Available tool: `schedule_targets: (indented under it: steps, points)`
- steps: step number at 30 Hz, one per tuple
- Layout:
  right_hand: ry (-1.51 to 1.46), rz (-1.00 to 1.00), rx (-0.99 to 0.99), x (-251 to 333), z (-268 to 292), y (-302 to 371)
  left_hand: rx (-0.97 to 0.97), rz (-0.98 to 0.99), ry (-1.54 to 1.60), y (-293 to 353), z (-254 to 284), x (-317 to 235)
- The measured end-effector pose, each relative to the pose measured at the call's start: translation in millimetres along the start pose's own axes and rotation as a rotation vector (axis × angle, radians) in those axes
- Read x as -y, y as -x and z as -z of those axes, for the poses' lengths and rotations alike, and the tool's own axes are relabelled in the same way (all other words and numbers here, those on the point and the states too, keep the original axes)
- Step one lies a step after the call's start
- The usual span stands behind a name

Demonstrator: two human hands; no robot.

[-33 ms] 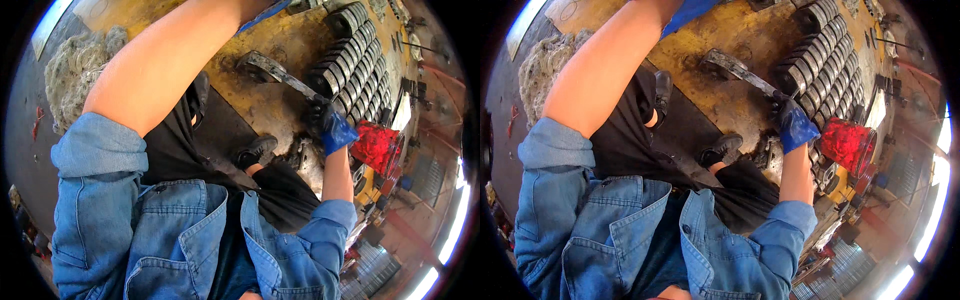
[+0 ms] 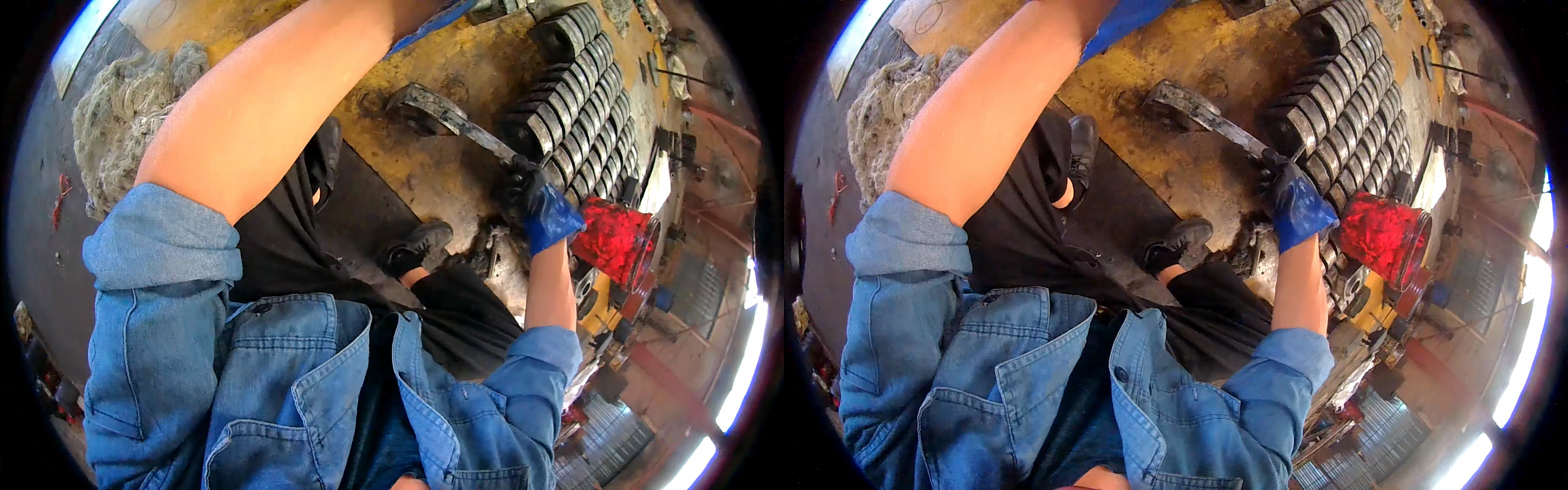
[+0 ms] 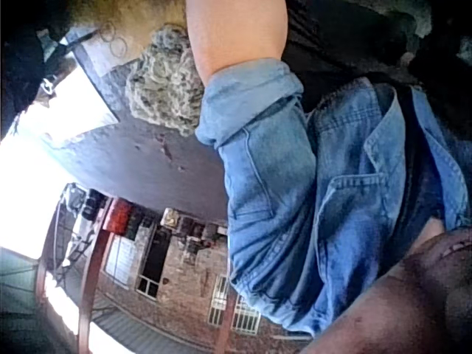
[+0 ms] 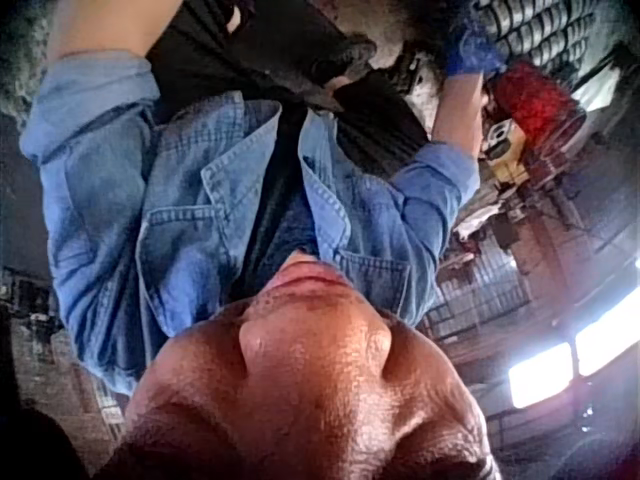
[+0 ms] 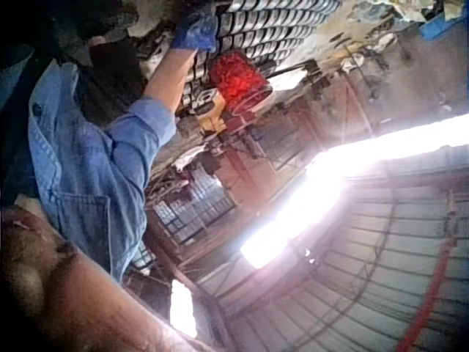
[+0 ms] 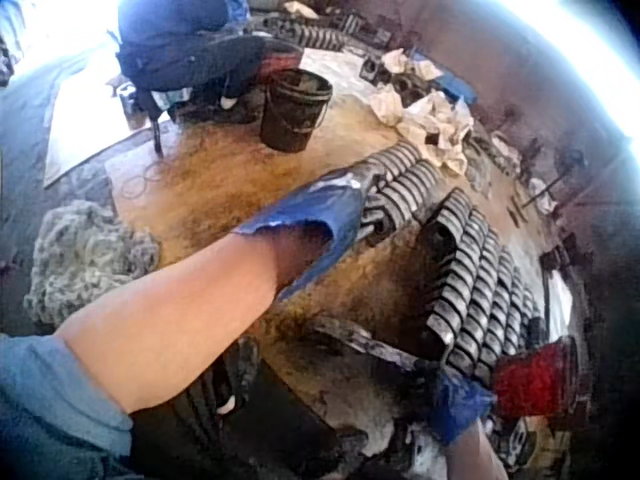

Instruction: The person cleans a metal part using a wire brush and a hammer. They repeatedly scrub the surface of the part and tap it with the hammer to remove debris. The person handles the part with gloved hands, rotating it to access different areas, and places it back on the workbench after cleaning.

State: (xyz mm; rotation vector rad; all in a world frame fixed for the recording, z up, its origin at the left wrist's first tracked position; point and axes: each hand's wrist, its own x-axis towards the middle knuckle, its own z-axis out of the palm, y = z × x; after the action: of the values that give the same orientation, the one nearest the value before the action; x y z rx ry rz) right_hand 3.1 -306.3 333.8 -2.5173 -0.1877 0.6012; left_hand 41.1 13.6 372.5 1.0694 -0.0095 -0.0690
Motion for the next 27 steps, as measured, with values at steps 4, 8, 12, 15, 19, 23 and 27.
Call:
schedule_targets:
  steps: [4, 8, 12, 15, 19, 23, 27]
  points:
    - [-0.45, -0.094, 0.142, -54.3, -4.3, -22.7, 0.001, 0.0, 0.005, 3.2, 0.1, 0.5]
    - [-1.012, -0.366, 0.282, -117.0, -7.3, -44.8, 0.004, 0.003, 0.005, 4.1, -0.4, 1.6]
    - [-1.527, -0.502, 0.547, -137.3, -8.3, -56.5, 0.014, 0.006, 0.004, 3.4, -4.3, 1.7]
    - [-0.925, -0.413, 0.435, -67.1, -22.9, -45.9, -0.005, 0.007, -0.011, 7.2, -2.7, 1.1]
    - [-0.115, -0.289, 0.058, -13.1, -30.3, -42.1, 0.004, 0.009, -0.003, 3.1, -5.0, 5.0]
    - [-0.422, -0.486, 0.227, -28.0, -54.1, -59.1, 0.003, 0.007, -0.009, 5.1, -8.6, 7.4]
    - [-0.278, -0.384, 0.211, -7.7, -103.8, -49.5, -0.021, 0.004, -0.025, 9.5, -3.2, 2.1]
